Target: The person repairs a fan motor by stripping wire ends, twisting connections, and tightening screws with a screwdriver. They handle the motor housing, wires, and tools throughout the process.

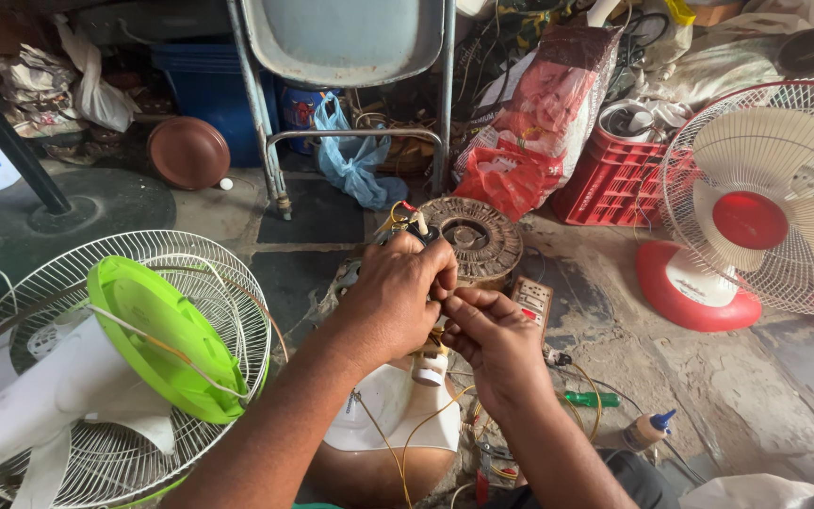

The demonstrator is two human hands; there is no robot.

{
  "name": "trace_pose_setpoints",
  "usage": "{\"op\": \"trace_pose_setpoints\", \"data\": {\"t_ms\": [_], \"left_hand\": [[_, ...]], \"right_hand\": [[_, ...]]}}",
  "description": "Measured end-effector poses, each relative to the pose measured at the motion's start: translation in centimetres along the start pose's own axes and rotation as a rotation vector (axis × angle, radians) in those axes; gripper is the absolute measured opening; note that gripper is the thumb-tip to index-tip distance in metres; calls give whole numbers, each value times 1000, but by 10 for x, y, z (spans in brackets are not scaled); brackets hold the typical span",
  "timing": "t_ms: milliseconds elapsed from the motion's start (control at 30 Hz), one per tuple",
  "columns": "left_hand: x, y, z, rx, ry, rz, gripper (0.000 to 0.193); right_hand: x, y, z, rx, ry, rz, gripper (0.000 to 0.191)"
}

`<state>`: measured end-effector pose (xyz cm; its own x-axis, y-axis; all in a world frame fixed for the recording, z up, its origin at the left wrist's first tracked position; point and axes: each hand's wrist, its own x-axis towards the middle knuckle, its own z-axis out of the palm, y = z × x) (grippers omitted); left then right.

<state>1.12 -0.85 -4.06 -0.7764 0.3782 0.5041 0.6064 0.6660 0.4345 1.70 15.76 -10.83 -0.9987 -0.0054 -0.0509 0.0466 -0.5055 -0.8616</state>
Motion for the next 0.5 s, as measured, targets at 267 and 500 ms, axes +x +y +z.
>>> {"op": "trace_pose_setpoints", "data": {"t_ms": [267, 500], "left_hand": [[1, -3, 3, 7, 30, 27, 26], [0, -4, 3, 2, 64, 58, 28]], "right_hand": [[-16, 3, -9, -76, -3, -44, 32], [-15, -30, -10, -1352, -157, -1259, 27]]}}
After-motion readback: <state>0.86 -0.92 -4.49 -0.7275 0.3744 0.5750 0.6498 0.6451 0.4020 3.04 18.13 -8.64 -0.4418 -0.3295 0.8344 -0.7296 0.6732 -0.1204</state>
